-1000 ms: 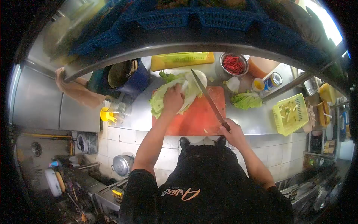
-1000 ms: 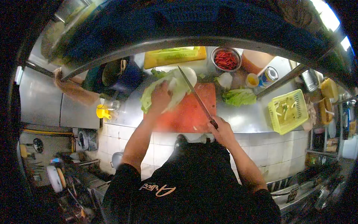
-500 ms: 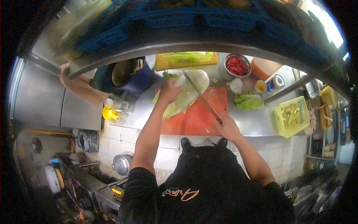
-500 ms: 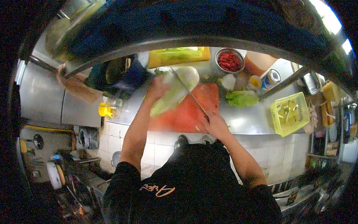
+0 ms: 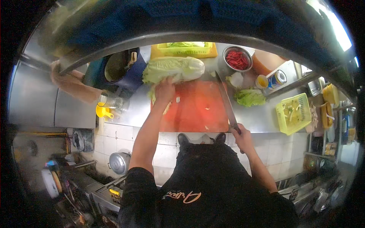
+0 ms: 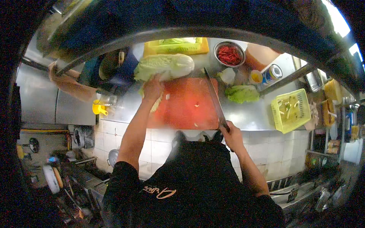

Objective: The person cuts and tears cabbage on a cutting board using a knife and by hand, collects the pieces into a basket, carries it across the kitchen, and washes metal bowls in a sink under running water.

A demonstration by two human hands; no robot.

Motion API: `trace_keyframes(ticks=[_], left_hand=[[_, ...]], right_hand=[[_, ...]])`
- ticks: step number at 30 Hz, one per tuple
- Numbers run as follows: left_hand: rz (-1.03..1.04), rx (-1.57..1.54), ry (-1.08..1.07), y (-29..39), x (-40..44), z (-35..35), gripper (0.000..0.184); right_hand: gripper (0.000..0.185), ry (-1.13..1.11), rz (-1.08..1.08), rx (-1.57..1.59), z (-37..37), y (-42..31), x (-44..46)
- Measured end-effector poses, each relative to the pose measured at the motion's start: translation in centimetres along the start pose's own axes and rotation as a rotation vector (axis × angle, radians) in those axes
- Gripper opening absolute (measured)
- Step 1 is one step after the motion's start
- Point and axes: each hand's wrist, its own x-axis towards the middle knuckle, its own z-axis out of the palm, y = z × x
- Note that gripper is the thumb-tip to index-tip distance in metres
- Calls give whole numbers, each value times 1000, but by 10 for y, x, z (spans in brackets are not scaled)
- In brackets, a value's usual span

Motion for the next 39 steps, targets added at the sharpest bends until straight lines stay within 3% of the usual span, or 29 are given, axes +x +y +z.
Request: trace_keyframes(ticks=[3, 5, 8, 9, 12, 15, 18, 22, 25, 27, 30, 33, 39], left_hand=[[223, 252, 36, 37, -21, 0, 39], [145, -14, -113, 59, -48, 57, 48], [219, -170, -103, 82, -73, 29, 59], [129, -71, -57, 89, -76, 2, 65], [50, 44, -77, 60, -95, -1, 69], [122, -79, -85, 30, -115, 18, 70], [16, -148, -21, 38, -127, 13, 67], [61, -145, 50, 30, -135, 27, 60], [59, -162, 47, 29, -136, 29, 56], [-15, -219, 0, 37, -138, 16, 52], [-91, -232, 96, 28, -146, 26, 45], [0, -97, 113, 8, -161, 22, 39], [35, -196, 180, 16, -159, 19, 24]], right_hand=[[24, 10, 8, 0, -1, 7, -9], [24, 26, -30, 1, -1, 8, -17], [25, 48, -151, -51, -5, 6, -24], [25, 37, -179, -95, -4, 12, -25], [29, -16, -271, -167, 1, 28, -26], [33, -22, -354, -207, -6, 4, -32], [36, -11, -447, -238, -24, -39, -51], [31, -9, -586, -257, -11, -39, -37], [25, -244, -307, -485, 7, -1, -9], [22, -262, -278, -493, -1, -11, -13], [21, -272, -266, -489, -9, -13, -19], [22, -295, -225, -495, -14, -18, -17], [23, -356, -208, -552, 4, -43, 6]])
